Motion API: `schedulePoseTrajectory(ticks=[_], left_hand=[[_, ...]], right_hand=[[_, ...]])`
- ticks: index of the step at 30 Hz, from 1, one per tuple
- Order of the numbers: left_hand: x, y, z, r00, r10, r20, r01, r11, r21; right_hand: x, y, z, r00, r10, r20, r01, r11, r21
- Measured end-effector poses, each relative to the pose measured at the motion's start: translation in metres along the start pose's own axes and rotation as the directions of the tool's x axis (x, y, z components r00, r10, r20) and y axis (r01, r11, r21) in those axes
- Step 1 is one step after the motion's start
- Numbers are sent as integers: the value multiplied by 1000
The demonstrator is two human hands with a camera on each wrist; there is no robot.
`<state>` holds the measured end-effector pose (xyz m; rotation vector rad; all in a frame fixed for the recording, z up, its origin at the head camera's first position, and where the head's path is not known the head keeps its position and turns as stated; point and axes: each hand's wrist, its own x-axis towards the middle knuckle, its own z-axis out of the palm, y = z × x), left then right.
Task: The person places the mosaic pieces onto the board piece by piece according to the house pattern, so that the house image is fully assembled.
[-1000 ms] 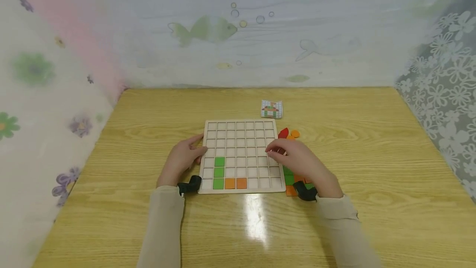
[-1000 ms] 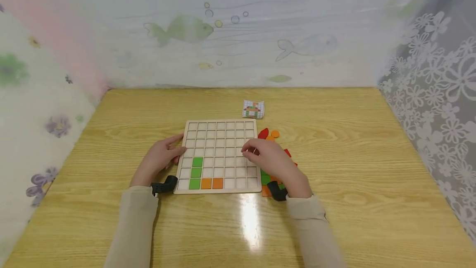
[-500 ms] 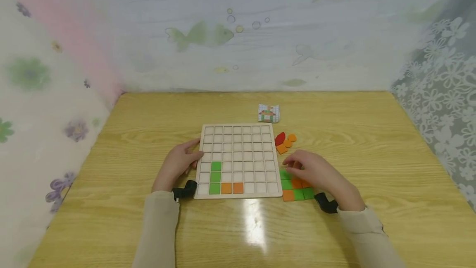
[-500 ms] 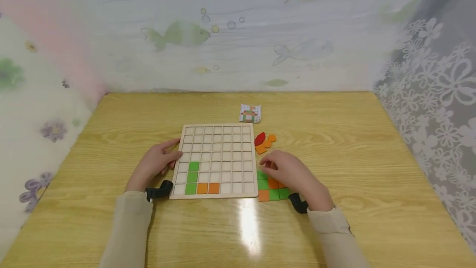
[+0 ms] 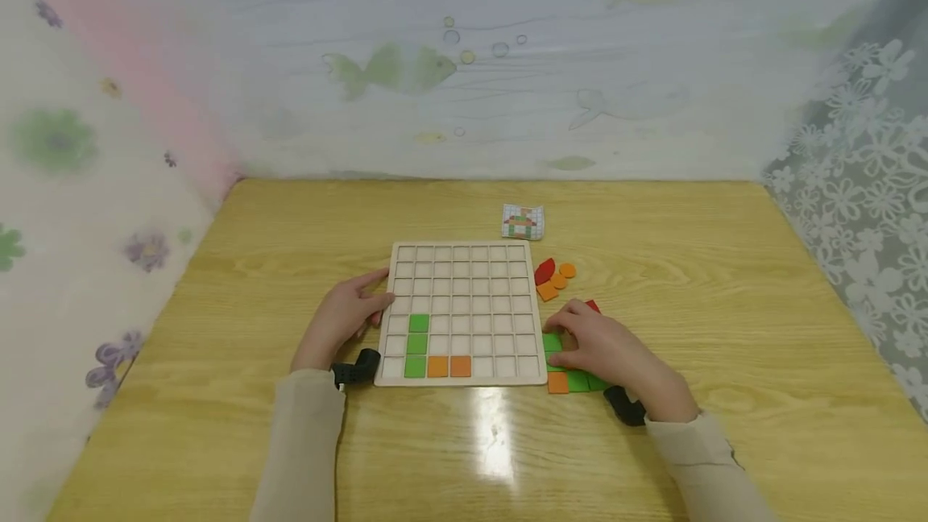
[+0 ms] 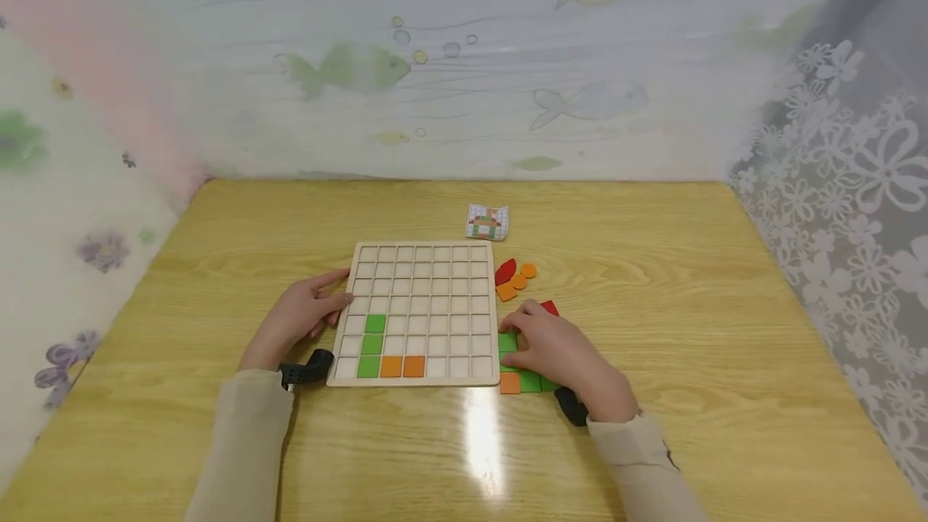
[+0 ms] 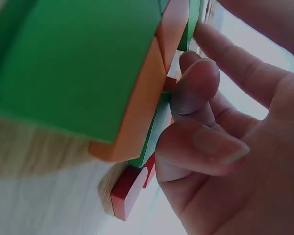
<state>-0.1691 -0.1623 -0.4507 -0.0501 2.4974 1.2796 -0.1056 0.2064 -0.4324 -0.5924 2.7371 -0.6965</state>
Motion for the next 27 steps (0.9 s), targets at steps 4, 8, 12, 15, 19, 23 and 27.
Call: schedulePoseTrajectory(ticks=[4, 8, 12, 15, 19, 23, 27], left_hand=[[1, 0, 1, 1000, -4, 2, 4, 1000, 5], [0, 0, 1, 1000, -22, -6, 22, 999, 28], [-1, 3, 1, 1000, -16, -15, 17, 998, 54], [-2, 5, 1, 1000, -6, -18, 7, 998, 55], [-3, 5, -1, 1000, -3, -25, 5, 997, 73], [-2, 3, 0, 1000, 12, -25, -10, 998, 67], [-2, 1, 1, 999, 24, -29, -22, 999, 44]], right_hand=[[-1, -3, 3, 1000, 30, -9, -30, 999, 18], [0, -3, 4, 999, 52, -5, -52, 996, 76], [3, -1, 3, 997, 66, -33, -61, 989, 137], [4, 0, 1, 997, 53, -48, -45, 987, 153], [5, 2, 3, 998, 30, -57, -22, 991, 135], [5, 1, 1, 995, 44, -85, -36, 994, 103], [9, -7, 0, 995, 1, -100, 8, 997, 82]])
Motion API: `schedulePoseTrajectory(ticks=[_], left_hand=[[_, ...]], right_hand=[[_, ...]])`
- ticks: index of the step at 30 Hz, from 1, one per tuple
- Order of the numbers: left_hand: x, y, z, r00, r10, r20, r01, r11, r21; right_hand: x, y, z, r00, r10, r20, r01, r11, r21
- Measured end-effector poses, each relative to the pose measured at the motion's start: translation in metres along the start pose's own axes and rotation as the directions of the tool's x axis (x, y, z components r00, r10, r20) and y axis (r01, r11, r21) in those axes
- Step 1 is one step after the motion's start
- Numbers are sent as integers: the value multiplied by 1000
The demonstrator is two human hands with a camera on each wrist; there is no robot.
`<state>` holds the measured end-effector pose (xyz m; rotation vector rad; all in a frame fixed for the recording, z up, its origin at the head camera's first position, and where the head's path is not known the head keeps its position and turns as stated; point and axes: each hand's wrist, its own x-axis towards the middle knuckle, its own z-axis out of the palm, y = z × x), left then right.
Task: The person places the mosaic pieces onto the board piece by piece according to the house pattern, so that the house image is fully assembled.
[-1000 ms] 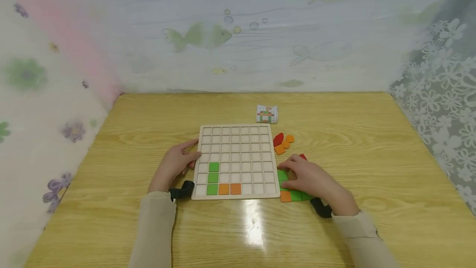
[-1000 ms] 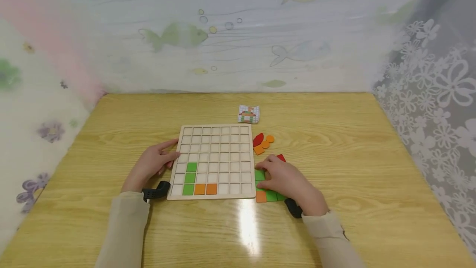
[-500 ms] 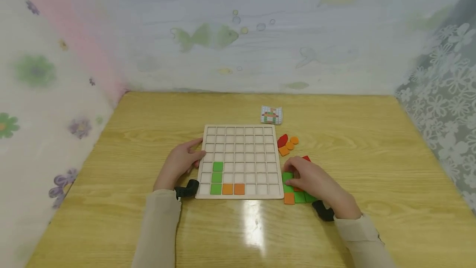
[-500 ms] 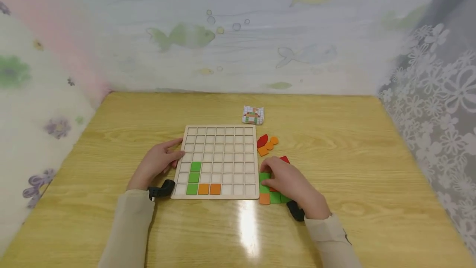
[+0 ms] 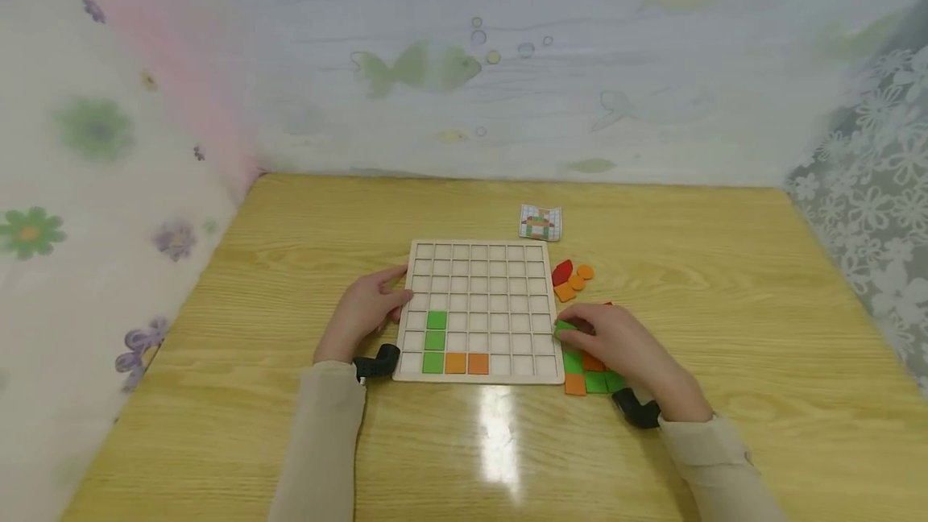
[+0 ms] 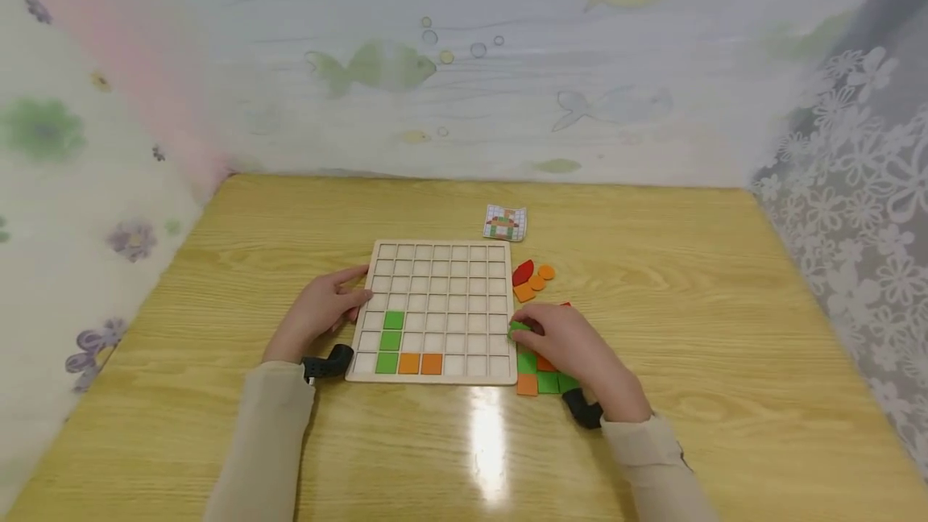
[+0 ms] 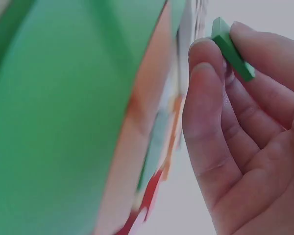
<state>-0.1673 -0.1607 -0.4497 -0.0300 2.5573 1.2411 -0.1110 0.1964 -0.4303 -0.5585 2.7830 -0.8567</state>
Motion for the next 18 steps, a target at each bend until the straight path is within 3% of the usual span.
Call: schedulePoseTrajectory(ticks=[4, 18], left_hand=[[1, 2, 0, 1000, -3, -7, 3, 1000, 1], [4, 0, -2, 999, -37, 24, 38, 998, -42]], right_hand=[[6, -12, 2, 998, -55, 28, 55, 998, 1], [21, -49, 26, 993, -93, 66, 93, 996, 8]])
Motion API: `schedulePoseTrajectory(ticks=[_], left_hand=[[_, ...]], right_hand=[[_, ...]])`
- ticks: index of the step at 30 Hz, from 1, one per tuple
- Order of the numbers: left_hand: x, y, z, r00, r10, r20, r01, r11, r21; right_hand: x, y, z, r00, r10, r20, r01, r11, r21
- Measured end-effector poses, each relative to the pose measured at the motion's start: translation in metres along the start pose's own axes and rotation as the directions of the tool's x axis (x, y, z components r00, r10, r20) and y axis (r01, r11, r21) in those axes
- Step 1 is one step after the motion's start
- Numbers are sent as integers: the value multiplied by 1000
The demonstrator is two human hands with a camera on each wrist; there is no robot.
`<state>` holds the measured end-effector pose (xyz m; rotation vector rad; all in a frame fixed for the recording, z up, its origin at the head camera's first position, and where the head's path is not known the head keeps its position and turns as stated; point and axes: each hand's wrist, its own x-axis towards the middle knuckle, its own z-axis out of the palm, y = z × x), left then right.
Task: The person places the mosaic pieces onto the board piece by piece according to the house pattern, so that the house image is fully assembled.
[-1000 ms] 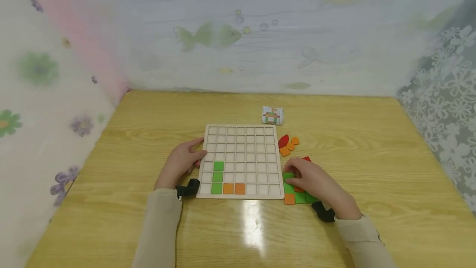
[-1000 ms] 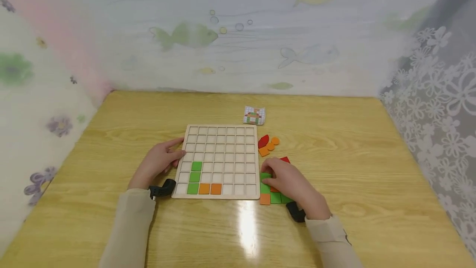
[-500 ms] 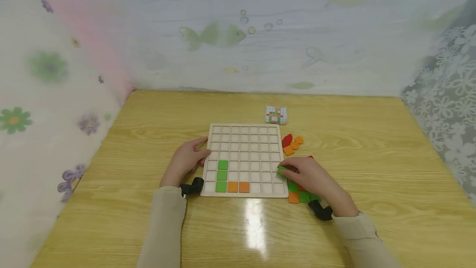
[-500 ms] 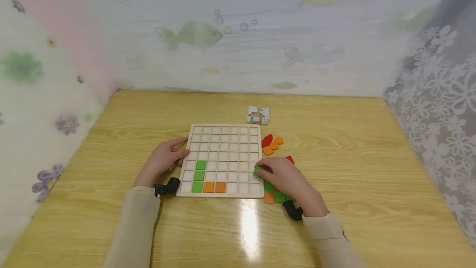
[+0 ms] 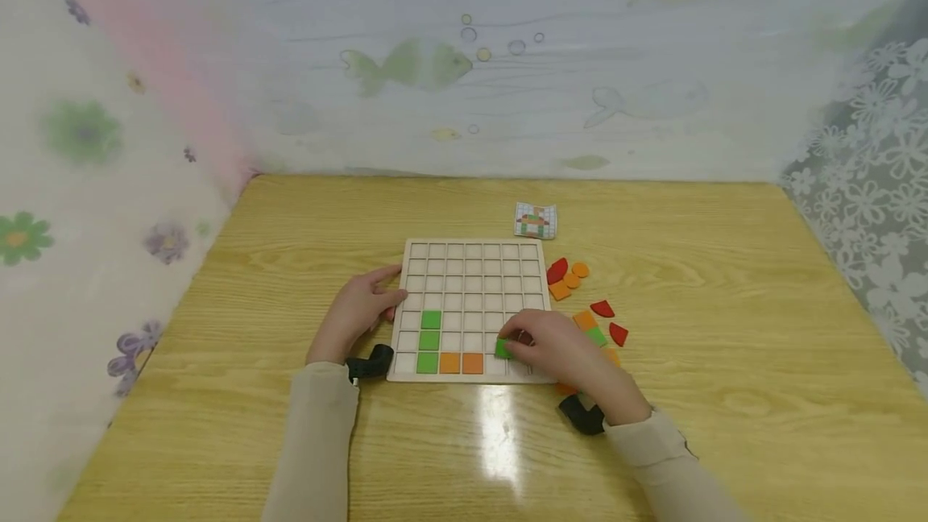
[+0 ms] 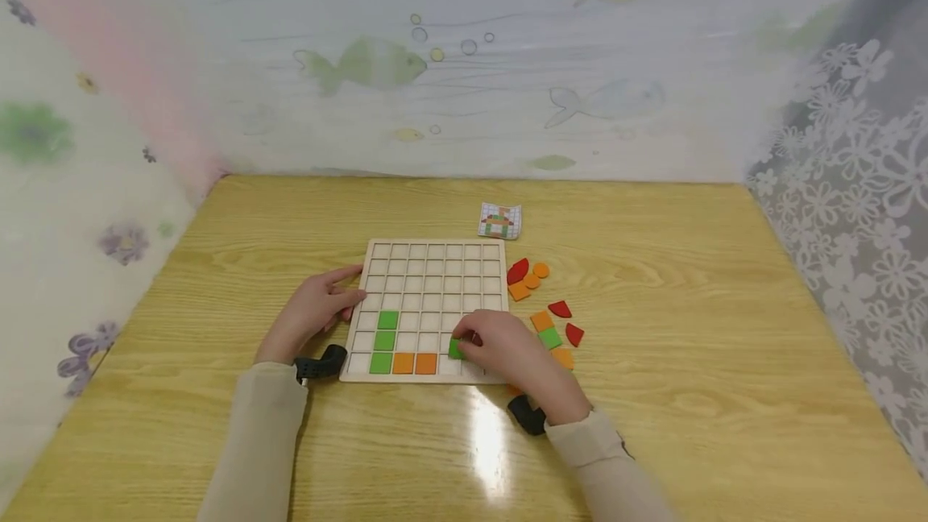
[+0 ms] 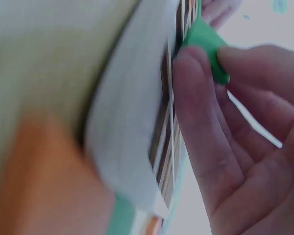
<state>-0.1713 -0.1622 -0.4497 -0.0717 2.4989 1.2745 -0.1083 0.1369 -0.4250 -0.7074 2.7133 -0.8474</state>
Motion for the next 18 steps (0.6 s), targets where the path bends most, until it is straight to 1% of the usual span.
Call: schedulePoseTrajectory(ticks=[6, 14, 18], left_hand=[[-3, -1, 0, 1000, -15, -3, 15, 1000, -27], [-2, 1, 0, 1000, -13, 0, 13, 999, -50], [-1, 1, 1, 1000, -15, 2, 15, 999, -43]], right_hand=[[2, -7, 10, 1000, -23, -21, 23, 1000, -18], [2, -11, 11, 999, -38, -28, 37, 998, -41], [2, -11, 13, 999, -43, -21, 42, 998, -45]])
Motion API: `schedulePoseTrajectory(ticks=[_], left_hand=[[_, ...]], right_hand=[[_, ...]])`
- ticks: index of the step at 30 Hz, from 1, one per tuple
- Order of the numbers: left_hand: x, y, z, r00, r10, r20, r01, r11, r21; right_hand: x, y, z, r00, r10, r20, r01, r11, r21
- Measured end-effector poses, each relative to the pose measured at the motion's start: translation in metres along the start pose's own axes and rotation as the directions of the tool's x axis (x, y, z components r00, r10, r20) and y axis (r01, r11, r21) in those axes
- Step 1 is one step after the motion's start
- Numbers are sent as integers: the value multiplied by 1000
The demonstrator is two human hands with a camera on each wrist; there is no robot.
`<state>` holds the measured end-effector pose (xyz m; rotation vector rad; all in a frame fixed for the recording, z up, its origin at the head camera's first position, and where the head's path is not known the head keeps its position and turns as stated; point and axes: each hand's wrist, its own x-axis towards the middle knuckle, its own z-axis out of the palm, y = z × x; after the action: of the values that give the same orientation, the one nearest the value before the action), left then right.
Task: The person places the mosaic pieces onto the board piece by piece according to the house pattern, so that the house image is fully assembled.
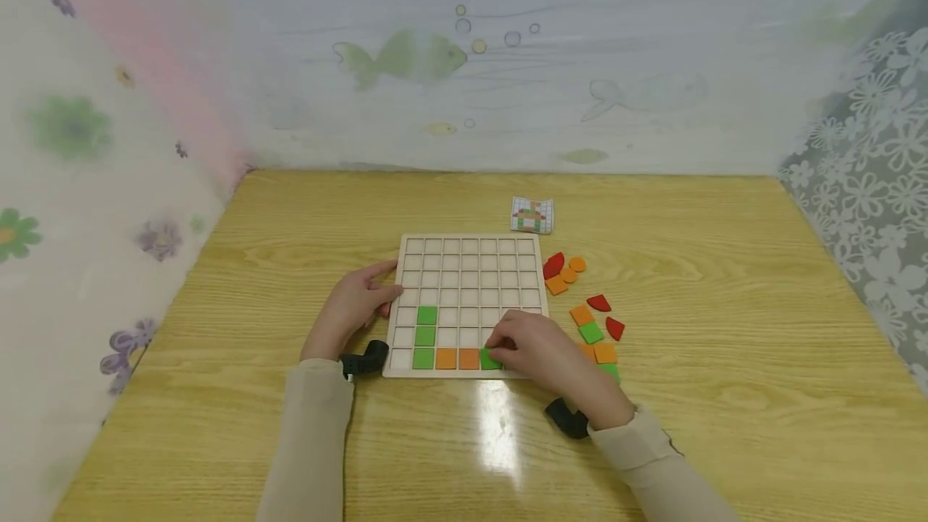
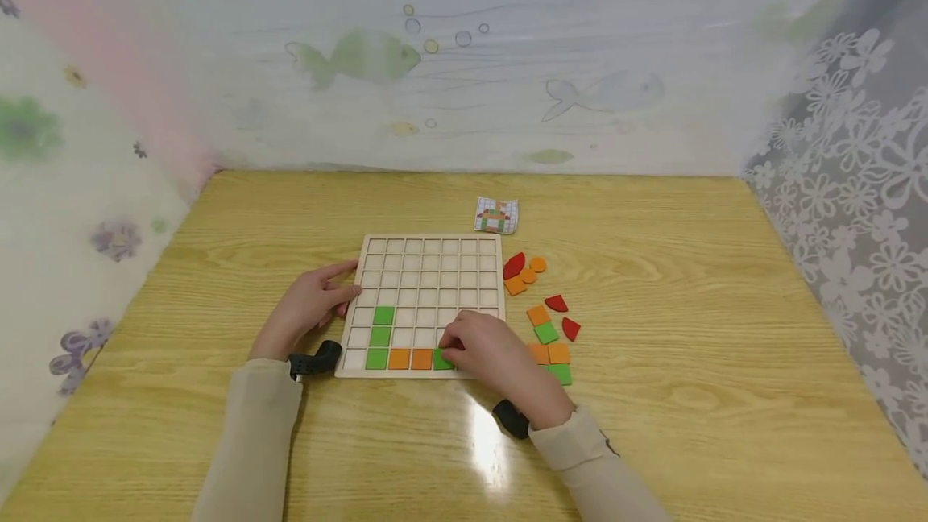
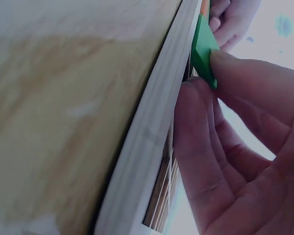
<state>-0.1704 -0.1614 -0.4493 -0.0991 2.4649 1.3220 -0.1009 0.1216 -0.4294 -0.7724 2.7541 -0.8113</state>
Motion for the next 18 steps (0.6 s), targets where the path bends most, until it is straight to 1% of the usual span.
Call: schedulePoseTrajectory(ticks=[7, 9, 14, 16, 18], left_hand=[[1, 0, 0, 1000, 0, -5, -1, 1000, -12], [1, 1, 0, 1000, 3, -3, -3, 1000, -11], [1, 1, 1, 1000, 7, 1, -7, 1000, -9], [1, 0, 1, 1000, 8, -3, -8, 1000, -1], [1, -1, 1, 1000, 7, -5, -7, 1000, 0]], right_hand=[[0, 1, 2, 1000, -2, -18, 2, 1000, -17], [0, 1, 1, 1000, 13, -15, -13, 1000, -12], [-1, 3, -4, 1000, 20, 18, -20, 1000, -3], [-1, 5, -7, 1000, 12, 15, -12, 1000, 1], [-2, 9, -12, 1000, 21, 10, -21, 1000, 12]])
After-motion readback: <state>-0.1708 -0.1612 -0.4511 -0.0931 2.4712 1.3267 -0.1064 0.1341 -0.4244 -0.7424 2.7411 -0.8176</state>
